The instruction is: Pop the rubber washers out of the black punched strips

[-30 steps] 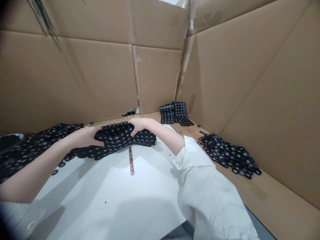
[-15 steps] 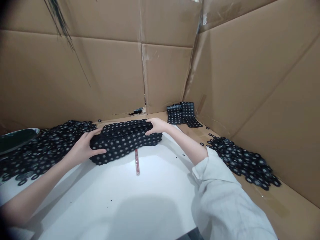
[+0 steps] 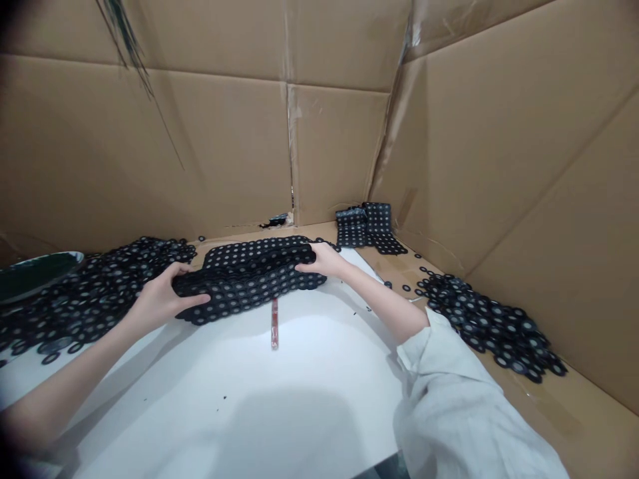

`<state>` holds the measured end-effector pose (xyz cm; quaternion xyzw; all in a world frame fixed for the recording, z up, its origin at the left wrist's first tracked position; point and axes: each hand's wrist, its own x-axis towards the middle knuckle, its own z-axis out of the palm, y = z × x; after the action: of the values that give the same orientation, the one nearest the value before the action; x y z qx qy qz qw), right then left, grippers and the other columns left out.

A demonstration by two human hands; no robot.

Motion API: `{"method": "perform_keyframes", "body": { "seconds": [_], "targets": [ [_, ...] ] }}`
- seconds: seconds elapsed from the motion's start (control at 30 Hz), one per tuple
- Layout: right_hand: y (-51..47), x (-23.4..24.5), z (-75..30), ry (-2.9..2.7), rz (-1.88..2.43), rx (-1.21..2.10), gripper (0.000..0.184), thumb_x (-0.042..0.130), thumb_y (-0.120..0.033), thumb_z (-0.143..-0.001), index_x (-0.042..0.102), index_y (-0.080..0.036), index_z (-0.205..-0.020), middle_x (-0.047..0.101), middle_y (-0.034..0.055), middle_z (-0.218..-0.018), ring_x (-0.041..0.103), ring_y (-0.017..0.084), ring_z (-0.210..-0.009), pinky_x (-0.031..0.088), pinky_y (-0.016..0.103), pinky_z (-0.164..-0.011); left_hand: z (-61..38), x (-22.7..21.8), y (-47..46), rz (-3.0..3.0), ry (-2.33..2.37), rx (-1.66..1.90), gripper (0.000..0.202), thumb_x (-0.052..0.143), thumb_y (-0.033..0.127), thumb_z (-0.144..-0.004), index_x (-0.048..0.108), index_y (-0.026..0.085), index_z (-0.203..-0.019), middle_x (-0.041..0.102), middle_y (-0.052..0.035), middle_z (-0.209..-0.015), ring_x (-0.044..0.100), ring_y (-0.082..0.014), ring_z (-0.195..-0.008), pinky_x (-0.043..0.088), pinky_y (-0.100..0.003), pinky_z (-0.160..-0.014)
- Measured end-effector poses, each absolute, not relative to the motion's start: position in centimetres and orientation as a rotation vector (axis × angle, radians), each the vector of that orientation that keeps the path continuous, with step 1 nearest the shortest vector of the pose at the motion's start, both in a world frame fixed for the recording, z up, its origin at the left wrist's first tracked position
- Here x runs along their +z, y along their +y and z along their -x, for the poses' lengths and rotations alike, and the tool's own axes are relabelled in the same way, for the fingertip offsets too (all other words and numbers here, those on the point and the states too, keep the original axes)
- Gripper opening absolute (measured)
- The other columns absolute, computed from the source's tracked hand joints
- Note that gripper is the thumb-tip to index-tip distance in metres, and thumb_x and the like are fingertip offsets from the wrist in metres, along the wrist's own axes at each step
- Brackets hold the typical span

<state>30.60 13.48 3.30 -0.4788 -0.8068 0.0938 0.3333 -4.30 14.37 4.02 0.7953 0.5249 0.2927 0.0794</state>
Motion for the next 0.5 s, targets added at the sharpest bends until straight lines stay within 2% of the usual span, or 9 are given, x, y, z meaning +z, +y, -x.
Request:
{"method": "perform_keyframes", "body": {
  "seconds": [0.17,0.3,0.4,0.5],
  "targets": [
    [17.0,8.3,-31.3,-1.972,1.299,0.349,0.039,0.064,-0.044,-0.060,0.063,-0.014,-0.086,0.065,0.0036,-0.086,0.059,0.019,-0.079,0.044,0.028,-0.071,3.3,8.5,18.5,-2.132,1.535,1.183,0.059,0.075,0.046,-0.044,0.054,0.025,-0.094,0.058,-0.0019,-0.103,0.051,-0.0255,-0.101,0.041,-0.039,-0.089],
    [21.5,11.9,-31.5,-1.826,1.492,0.383,0.045,0.064,-0.052,-0.057,0.065,-0.014,-0.081,0.065,0.0037,-0.081,0.058,0.017,-0.074,0.043,0.027,-0.067,2.5,11.0,23.7,-1.598,1.490,1.175,0.074,0.076,0.043,-0.045,0.047,0.031,-0.112,0.052,-0.0043,-0.116,0.056,-0.0233,-0.095,0.051,-0.035,-0.071],
    [24.4,11.7,-31.4,-1.750,1.648,0.494,0.044,0.064,-0.053,-0.057,0.065,-0.015,-0.077,0.065,0.0040,-0.081,0.058,0.017,-0.073,0.044,0.025,-0.064,2.1,10.9,26.9,-1.536,1.531,1.092,0.082,0.075,0.042,-0.047,0.040,0.028,-0.120,0.050,-0.0109,-0.120,0.059,-0.0244,-0.090,0.053,-0.034,-0.062],
    [26.5,9.3,-31.2,-1.717,1.716,0.514,0.041,0.064,-0.051,-0.059,0.065,-0.015,-0.079,0.066,0.0051,-0.086,0.060,0.017,-0.074,0.045,0.024,-0.064,1.9,9.0,28.9,-1.584,1.628,0.976,0.081,0.072,0.044,-0.051,0.038,0.024,-0.122,0.050,-0.0140,-0.121,0.059,-0.0246,-0.092,0.052,-0.033,-0.063]
  ]
}}
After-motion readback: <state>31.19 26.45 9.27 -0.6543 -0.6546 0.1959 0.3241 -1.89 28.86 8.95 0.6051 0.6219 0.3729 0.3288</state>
